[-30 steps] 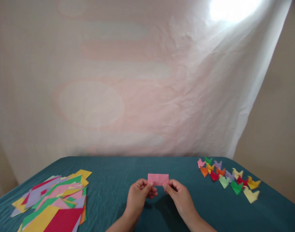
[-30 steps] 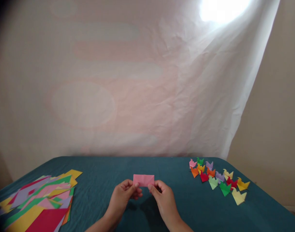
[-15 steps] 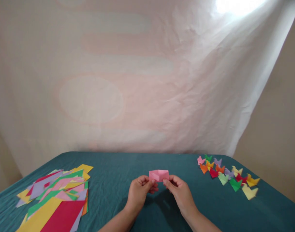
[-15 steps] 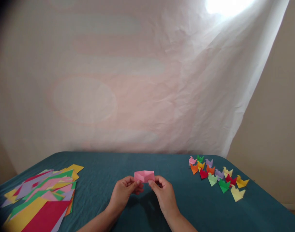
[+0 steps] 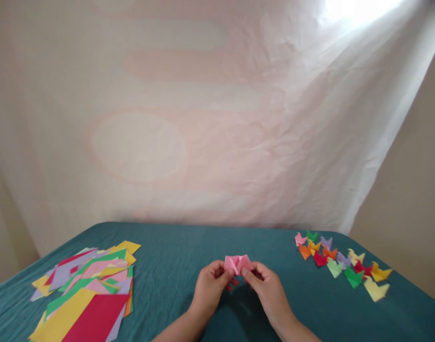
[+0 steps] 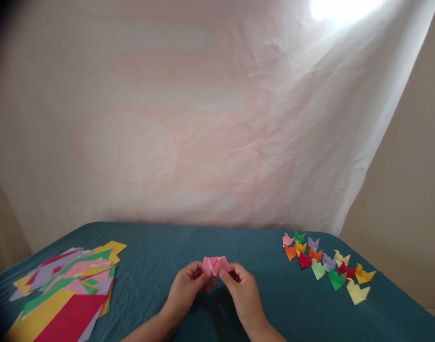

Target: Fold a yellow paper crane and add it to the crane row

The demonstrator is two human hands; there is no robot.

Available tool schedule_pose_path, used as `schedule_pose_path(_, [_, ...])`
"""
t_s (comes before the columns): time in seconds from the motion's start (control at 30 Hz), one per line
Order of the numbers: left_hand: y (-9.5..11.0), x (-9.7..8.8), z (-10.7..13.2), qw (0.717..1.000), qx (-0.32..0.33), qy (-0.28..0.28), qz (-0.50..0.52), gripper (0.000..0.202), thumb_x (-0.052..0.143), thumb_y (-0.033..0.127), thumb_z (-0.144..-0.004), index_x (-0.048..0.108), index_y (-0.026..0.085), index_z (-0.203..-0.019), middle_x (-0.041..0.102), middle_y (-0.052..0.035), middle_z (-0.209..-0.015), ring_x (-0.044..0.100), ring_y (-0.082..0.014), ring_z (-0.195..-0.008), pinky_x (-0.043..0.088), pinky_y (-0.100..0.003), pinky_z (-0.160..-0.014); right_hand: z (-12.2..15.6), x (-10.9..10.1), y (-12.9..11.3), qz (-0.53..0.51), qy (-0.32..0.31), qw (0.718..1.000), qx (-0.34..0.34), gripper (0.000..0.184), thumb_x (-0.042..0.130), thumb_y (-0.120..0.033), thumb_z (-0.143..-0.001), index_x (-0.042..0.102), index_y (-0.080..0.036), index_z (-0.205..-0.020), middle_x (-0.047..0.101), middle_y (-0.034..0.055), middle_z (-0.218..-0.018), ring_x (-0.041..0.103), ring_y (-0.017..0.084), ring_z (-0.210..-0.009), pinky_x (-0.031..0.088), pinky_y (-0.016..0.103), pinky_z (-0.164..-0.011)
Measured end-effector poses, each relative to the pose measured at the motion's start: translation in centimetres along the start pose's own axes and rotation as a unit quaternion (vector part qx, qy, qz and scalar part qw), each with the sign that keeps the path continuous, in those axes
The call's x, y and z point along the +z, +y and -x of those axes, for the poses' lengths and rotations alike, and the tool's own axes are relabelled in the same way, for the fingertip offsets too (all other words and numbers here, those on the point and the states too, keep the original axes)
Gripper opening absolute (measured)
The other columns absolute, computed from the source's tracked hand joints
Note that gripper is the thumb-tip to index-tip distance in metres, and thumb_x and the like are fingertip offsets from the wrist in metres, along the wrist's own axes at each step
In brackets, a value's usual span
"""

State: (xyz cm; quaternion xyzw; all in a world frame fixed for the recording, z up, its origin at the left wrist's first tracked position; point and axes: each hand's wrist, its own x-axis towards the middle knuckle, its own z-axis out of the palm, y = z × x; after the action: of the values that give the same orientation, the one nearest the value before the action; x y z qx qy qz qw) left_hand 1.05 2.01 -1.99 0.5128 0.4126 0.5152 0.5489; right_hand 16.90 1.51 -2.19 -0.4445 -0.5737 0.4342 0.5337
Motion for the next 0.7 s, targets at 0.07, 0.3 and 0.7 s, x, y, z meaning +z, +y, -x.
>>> schedule_pose_path(0.07, [-0.16, 0.0, -0.06, 0.999, -0.032, 0.004, 0.03, 0.033, 0.072, 0.045, -0.067, 0.06, 0.014, -0.075, 0.071, -0.005, -0.07, 0.068, -0.0184, -0.061, 0.048, -0.024, -0.054, -0.03, 0.03, 0.11, -0.01, 0.003, 1.0, 0.007, 0.037, 0.062, -0.051, -0.077, 0.068, -0.015, -0.079, 0.064, 0.0017, -0.065, 0.053, 0.016, -0.059, 0.039, 0.023, -0.055])
schedule_pose_path(0.3, [-0.37, 0.05, -0.23, 0.997, -0.064, 0.007, 0.049, 0.037, 0.075, 0.044, -0.061, 0.061, 0.013, -0.074, 0.072, -0.0074, -0.07, 0.068, -0.0186, -0.06, 0.049, -0.026, -0.056, -0.24, -0.04, 0.95, -0.005, -0.021, 1.0, 0.013, 0.038, 0.065, -0.046, -0.076, 0.069, -0.014, -0.096, 0.071, 0.0064, -0.084, 0.06, 0.022, -0.075, 0.044, 0.027, -0.068])
schedule_pose_path(0.7, [-0.46, -0.59, -0.22, 0.993, -0.001, 0.034, -0.114, 0.024, 0.063, 0.036, -0.074, 0.065, 0.012, -0.072, 0.071, -0.0054, -0.065, 0.066, -0.019, -0.063, 0.048, -0.026, -0.059, -0.14, -0.35, 0.51, 0.095, -0.015, 0.995, 0.009, 0.032, 0.061, -0.044, -0.078, 0.069, -0.014, -0.085, 0.069, 0.0038, -0.076, 0.058, 0.021, -0.071, 0.042, 0.026, -0.065])
